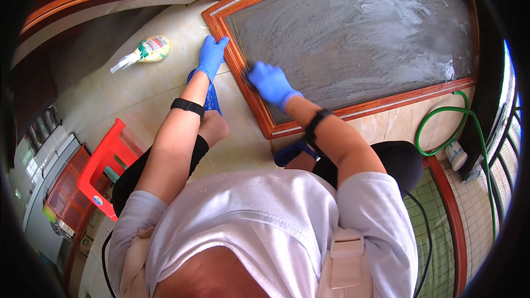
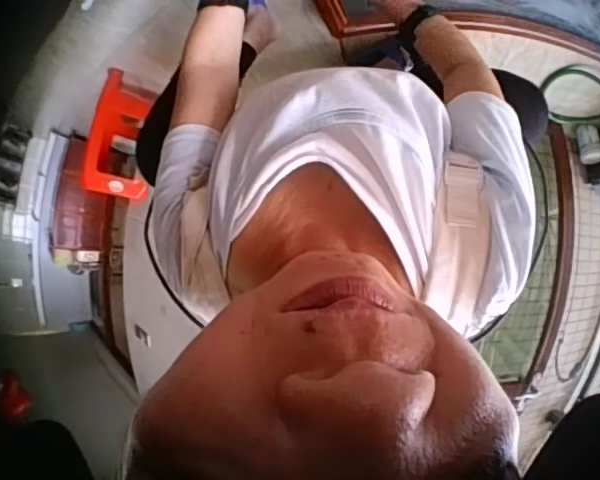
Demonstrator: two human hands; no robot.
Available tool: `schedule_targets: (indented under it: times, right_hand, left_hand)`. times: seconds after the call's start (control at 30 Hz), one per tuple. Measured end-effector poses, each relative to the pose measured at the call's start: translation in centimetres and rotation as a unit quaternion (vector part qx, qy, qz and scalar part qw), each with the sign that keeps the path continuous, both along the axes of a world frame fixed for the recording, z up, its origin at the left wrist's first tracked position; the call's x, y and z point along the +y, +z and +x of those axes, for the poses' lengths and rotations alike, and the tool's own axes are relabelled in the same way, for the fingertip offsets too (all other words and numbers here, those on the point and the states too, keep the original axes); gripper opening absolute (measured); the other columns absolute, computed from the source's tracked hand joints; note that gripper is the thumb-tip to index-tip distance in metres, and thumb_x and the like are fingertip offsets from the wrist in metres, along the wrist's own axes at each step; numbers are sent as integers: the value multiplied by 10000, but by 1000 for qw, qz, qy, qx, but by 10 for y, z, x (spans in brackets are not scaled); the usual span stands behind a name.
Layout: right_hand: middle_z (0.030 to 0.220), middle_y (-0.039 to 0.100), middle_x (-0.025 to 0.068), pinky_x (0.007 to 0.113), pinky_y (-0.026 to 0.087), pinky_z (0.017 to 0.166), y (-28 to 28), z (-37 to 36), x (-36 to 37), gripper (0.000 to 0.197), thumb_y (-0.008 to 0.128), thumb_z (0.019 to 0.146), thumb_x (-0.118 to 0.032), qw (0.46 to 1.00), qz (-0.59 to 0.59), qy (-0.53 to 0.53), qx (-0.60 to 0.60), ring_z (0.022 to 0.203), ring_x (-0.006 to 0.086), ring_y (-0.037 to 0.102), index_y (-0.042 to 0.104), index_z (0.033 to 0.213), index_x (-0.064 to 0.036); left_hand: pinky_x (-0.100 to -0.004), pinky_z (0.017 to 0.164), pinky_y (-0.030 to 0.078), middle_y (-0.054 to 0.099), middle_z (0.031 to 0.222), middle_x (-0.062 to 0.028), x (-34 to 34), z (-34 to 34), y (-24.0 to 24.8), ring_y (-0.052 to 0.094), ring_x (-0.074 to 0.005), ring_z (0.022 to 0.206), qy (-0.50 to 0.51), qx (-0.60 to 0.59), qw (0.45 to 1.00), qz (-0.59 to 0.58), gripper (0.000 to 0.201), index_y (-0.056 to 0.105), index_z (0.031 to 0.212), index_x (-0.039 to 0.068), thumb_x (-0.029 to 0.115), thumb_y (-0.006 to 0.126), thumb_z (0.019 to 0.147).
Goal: The person sprays a cleaning solution onto a window screen and scrubs it with a steel wool pad. They then rinse the screen with a hose and continue scrubbing to remove dirt.
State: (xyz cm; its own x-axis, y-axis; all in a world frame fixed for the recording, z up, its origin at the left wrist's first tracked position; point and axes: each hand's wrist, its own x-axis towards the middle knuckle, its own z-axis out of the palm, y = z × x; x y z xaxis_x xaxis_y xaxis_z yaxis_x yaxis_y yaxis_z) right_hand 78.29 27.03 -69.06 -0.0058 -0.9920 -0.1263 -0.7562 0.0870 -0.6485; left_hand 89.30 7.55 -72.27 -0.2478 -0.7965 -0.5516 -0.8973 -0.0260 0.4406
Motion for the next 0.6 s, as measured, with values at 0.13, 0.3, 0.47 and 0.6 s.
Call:
schedule_targets:
  times: [0.13, 0.3, 0.47, 0.6]
  right_hand:
    - [861, 592, 135, 421, 517, 702, -14, -87, 74, 108, 526, 809, -117, 991, 54, 101, 63, 809, 314, 620, 604, 883, -112]
    - [932, 624, 172, 456, 500, 747, -13, -297, 50, 198, 477, 828, -101, 910, 123, -343, 196, 881, 384, 594, 639, 940, -118]
    - [858, 566, 179, 468, 486, 720, -14, -153, 36, 158, 488, 769, -74, 933, 38, -302, 194, 865, 374, 564, 603, 876, -86]
    - [892, 576, 147, 414, 518, 728, 11, -32, 67, 216, 528, 740, -54, 981, 183, -30, 60, 842, 323, 605, 611, 917, -148]
  left_hand:
    - [-459, 756, 493, 623, 952, -272, -12, 27, -26, 622, -411, 863, 33, 23, 998, 41, 495, 532, 969, -56, 378, 697, 801]
    - [-368, 481, 560, 619, 904, -185, -14, -1, 6, 650, -259, 656, 67, 73, 984, 146, 463, 493, 982, -37, 331, 710, 804]
    - [-366, 452, 555, 604, 865, -169, -17, 7, -2, 630, -232, 608, 79, 64, 980, 169, 465, 482, 1007, -35, 324, 705, 813]
    - [-360, 442, 550, 603, 856, -162, -20, 5, -4, 615, -223, 572, 73, 76, 977, 184, 464, 475, 1007, -32, 326, 701, 817]
